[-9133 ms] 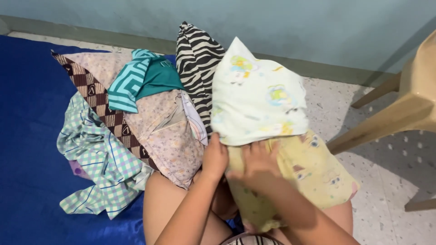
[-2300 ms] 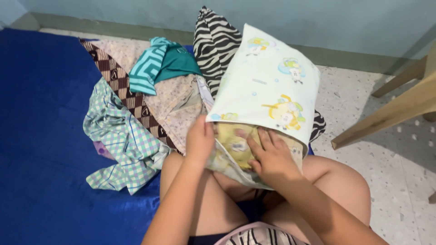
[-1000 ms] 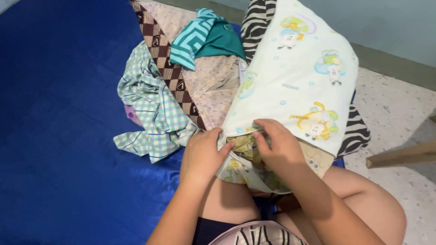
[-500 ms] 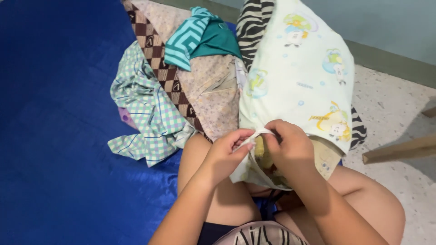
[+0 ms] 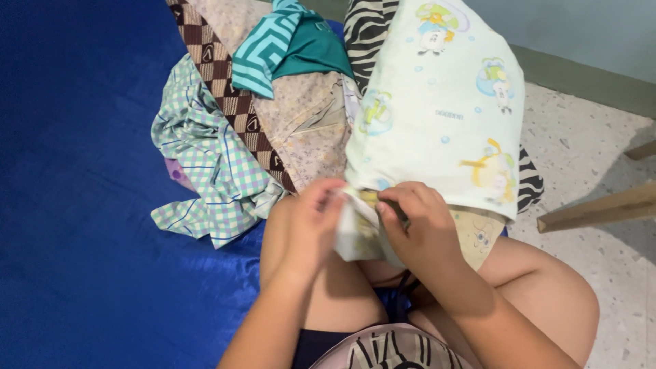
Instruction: Putting a pillowcase on a small pillow while sitting on a mattress.
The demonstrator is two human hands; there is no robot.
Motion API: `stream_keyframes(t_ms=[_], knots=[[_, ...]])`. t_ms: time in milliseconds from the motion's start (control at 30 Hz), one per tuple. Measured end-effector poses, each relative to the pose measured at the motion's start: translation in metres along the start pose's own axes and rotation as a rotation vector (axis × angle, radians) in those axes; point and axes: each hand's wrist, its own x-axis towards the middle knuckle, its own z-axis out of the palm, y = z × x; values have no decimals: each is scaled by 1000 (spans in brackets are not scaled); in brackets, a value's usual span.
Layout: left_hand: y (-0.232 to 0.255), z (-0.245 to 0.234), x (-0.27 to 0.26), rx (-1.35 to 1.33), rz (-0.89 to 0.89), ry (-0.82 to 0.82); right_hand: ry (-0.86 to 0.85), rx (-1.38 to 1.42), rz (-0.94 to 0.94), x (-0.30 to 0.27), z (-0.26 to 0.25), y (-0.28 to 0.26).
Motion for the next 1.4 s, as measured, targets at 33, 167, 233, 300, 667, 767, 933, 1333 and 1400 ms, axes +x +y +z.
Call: stream_keyframes(t_ms=[33,167,233,300,667,767,933,1333,1400], knots=[[5,-11,10,-1,-3,-5,0,-3,5,-2,-2,7],[8,-42,35,204,9,242,41,-135,76,-19,-11,43],[12,-38,36,274,70,283,72,-221,157,-27,-18,66],[26,-21,26,553,350,326,205,-634,229,-38,-27,88],[-15,119,-27,882,901,-381,137,488,773,-19,-34,121],[10,124,14,1101,471,-641,153,326,723,-19,-42,103],[-68,152,69,828,267,-439,120,15,653,-41,-67,93],[-84,165,59,919,189,-594,95,110,689,-101,23,167],[-110,149,34,931,317,-677,286,-47,452,-141,59,195]])
